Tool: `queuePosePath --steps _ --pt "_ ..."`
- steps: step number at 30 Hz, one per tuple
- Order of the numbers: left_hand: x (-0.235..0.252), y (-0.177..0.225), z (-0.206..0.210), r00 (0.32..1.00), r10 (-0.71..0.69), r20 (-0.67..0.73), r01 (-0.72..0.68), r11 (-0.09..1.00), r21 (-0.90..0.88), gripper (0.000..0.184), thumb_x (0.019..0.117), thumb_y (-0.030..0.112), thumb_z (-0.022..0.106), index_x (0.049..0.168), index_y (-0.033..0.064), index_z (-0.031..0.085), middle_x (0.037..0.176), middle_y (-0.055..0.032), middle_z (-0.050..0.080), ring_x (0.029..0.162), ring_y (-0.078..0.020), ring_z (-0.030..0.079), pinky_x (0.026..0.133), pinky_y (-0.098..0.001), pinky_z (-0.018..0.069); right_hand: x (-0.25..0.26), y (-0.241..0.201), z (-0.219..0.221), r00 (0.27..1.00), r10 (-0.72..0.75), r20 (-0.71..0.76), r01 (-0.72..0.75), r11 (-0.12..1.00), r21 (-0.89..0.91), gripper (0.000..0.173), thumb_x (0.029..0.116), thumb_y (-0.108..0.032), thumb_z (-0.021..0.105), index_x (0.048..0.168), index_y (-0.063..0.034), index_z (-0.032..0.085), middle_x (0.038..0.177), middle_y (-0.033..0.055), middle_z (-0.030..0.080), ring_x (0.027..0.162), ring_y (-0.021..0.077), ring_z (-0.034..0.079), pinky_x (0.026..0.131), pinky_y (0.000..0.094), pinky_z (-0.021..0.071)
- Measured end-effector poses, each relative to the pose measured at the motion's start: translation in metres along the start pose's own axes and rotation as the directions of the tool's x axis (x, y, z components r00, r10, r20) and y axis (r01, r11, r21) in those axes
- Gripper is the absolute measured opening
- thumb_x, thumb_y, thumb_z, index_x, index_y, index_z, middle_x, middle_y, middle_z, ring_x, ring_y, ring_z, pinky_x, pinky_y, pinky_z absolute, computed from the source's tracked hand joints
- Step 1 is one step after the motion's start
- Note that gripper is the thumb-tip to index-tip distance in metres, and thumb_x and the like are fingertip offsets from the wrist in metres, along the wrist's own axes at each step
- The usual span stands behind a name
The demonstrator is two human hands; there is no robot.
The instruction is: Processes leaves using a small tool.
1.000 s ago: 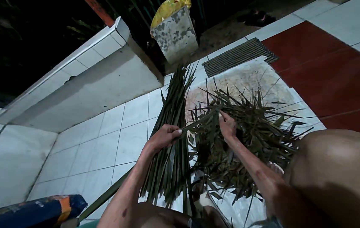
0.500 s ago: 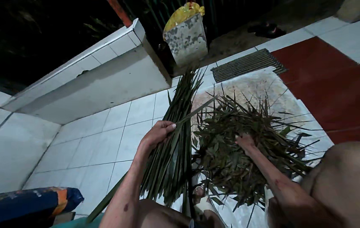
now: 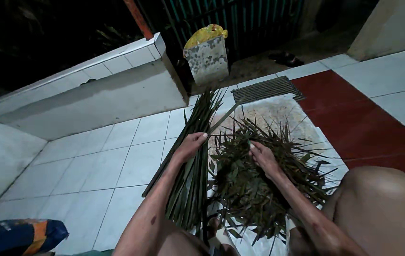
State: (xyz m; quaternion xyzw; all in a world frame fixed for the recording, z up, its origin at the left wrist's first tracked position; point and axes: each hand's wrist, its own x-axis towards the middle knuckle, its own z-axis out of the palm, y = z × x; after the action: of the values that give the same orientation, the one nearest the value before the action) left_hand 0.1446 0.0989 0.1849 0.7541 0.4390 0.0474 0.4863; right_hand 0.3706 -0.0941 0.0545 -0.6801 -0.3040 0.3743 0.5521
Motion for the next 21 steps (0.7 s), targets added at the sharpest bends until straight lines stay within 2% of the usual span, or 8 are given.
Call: queuePosePath --steps 3,4,5,6,7,12,17,21 --pt "0.003 0.001 0.003 0.998 0.057 -0.013 -0.055 0.992 0.114 0.041 0.1031 0.054 0.055 0.131 0.027 0.069 0.081 -0.002 0.063 0.053 -0.0089 0.045 0.049 -0.0284 0.0411 -0.006 -0.027 0.014 0.99 -0.132 0.038 0.128 0.987 0.094 0.041 0.1093 -0.033 0.048 0.145 -0.0135 0.058 0.089 0.0025 0.066 0.063 0.0108 0.054 0.057 0.0277 0.0463" --pt "0.004 0.002 0.005 0.996 0.093 -0.013 -0.089 0.982 0.167 0.045 0.101 0.055 0.058 0.134 0.0271 0.068 0.094 -0.0024 0.07 0.065 -0.0094 0.057 0.06 -0.0316 0.0497 -0.008 -0.031 0.02 0.985 -0.168 0.049 0.162 0.981 0.107 0.042 0.1091 -0.032 0.049 0.145 -0.0144 0.058 0.089 0.0026 0.067 0.064 0.0112 0.055 0.058 0.028 0.0475" --pt "0.005 0.005 0.005 0.993 0.119 0.007 -0.118 0.969 0.216 0.049 0.0995 0.055 0.061 0.138 0.0259 0.066 0.112 -0.0038 0.074 0.09 -0.0128 0.07 0.082 -0.0395 0.0585 -0.009 -0.032 0.026 0.978 -0.198 0.058 0.191 0.975 0.115 0.042 0.1089 -0.033 0.049 0.145 -0.0148 0.058 0.09 0.0031 0.068 0.066 0.012 0.057 0.059 0.0288 0.0493" --pt "0.007 0.006 0.008 0.988 0.156 0.019 -0.156 0.954 0.258 0.05 0.0996 0.051 0.063 0.14 0.0232 0.064 0.121 -0.0061 0.073 0.104 -0.0167 0.071 0.095 -0.0456 0.0576 -0.01 -0.033 0.032 0.974 -0.215 0.065 0.207 0.971 0.121 0.041 0.1088 -0.033 0.049 0.145 -0.0149 0.059 0.09 0.0033 0.068 0.067 0.0123 0.058 0.06 0.0292 0.0499" --pt "0.009 0.007 0.013 0.981 0.191 0.02 -0.188 0.929 0.32 0.048 0.1012 0.049 0.061 0.14 0.0214 0.065 0.121 -0.0077 0.073 0.107 -0.0193 0.071 0.098 -0.0489 0.0559 -0.01 -0.033 0.038 0.972 -0.226 0.067 0.217 0.969 0.12 0.041 0.1086 -0.032 0.05 0.144 -0.0143 0.06 0.089 0.0034 0.068 0.068 0.0122 0.058 0.061 0.0292 0.0505" --pt "0.013 0.018 0.033 0.981 0.169 0.098 -0.195 0.786 0.587 0.046 0.1087 0.043 0.041 0.12 0.0097 0.071 0.103 -0.0149 0.072 0.097 -0.0305 0.069 0.09 -0.0576 0.0533 -0.006 -0.026 0.053 0.969 -0.247 -0.008 0.246 0.961 0.124 0.038 0.1082 -0.03 0.051 0.139 -0.0118 0.064 0.086 0.0027 0.068 0.068 0.0106 0.059 0.064 0.0278 0.0516" --pt "0.017 0.02 0.045 0.981 0.121 0.15 -0.186 0.796 0.576 0.041 0.1092 0.03 0.035 0.134 0.0096 0.061 0.095 -0.0142 0.071 0.082 -0.0271 0.07 0.079 -0.0498 0.0579 0.002 -0.022 0.049 0.979 -0.203 -0.018 0.204 0.978 0.044 0.038 0.1076 -0.032 0.052 0.14 -0.0163 0.064 0.09 0.0027 0.07 0.072 0.0109 0.063 0.069 0.0298 0.0544" --pt "0.02 0.022 0.049 0.984 0.132 0.123 -0.18 0.752 0.634 0.044 0.1111 0.035 0.035 0.123 0.0058 0.065 0.097 -0.0171 0.071 0.088 -0.0317 0.071 0.084 -0.0548 0.0562 0.0 -0.023 0.051 0.985 -0.172 0.032 0.172 0.985 0.003 0.037 0.107 -0.034 0.053 0.139 -0.0187 0.066 0.093 0.0025 0.071 0.076 0.0105 0.065 0.074 0.0307 0.0555"
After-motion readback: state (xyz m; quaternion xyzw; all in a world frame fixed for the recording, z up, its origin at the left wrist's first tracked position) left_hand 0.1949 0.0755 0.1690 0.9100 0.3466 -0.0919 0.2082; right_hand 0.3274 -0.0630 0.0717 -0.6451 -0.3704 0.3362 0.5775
